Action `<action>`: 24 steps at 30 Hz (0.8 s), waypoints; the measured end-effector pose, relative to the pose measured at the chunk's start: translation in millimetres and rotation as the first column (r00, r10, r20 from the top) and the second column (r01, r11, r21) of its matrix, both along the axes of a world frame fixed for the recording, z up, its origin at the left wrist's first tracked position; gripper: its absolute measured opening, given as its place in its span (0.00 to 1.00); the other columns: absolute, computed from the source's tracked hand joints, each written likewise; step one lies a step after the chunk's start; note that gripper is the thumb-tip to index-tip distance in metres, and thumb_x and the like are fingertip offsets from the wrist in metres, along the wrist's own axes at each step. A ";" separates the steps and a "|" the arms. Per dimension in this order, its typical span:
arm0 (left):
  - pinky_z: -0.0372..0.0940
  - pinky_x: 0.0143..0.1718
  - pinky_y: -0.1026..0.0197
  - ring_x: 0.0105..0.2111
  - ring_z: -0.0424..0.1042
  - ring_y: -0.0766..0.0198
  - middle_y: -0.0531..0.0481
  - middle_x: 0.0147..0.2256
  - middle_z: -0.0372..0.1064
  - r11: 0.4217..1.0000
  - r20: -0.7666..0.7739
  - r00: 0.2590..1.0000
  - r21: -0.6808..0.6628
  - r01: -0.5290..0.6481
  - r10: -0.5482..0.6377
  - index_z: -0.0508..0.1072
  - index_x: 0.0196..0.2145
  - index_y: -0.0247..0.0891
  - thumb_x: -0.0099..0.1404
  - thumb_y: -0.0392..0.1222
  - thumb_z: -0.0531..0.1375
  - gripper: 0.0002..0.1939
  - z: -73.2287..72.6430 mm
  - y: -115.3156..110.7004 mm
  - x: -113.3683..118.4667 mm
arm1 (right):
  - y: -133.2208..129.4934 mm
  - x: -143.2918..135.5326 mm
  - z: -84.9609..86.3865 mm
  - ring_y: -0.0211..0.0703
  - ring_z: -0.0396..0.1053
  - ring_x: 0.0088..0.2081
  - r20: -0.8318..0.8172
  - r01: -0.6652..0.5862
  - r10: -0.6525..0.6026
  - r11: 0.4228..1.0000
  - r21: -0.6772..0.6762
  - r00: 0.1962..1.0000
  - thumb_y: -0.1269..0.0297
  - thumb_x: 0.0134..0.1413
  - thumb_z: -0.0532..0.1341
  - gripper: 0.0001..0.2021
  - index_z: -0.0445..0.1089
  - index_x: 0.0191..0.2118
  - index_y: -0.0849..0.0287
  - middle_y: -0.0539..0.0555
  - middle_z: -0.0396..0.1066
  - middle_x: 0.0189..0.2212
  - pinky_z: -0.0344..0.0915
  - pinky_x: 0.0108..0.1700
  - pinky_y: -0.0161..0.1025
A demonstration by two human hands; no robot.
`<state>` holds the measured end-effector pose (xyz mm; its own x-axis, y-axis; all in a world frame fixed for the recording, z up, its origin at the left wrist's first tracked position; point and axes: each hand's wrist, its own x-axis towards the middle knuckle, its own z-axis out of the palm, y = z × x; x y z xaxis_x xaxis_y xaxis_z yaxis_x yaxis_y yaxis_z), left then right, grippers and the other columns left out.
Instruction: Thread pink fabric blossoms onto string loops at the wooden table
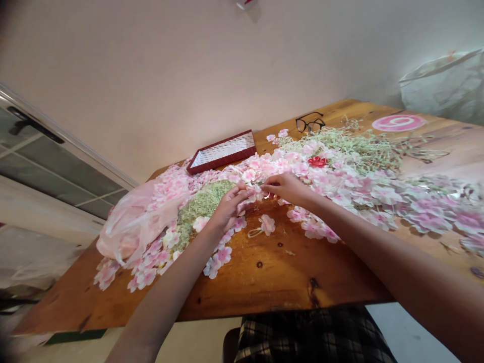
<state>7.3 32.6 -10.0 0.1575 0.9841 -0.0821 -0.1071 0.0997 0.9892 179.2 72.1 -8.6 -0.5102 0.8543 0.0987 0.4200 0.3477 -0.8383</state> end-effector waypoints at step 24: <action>0.59 0.36 0.65 0.31 0.65 0.70 0.54 0.28 0.66 0.977 -0.091 0.991 0.195 -0.082 0.101 0.67 0.29 0.38 0.48 0.44 0.60 0.11 -1.2 1.1 1.6 | -15.3 -11.3 7.1 0.38 0.65 0.29 -0.211 0.005 -0.030 0.993 -0.115 0.977 0.59 0.48 0.53 0.11 0.67 0.25 0.60 0.53 0.68 0.25 0.60 0.32 0.34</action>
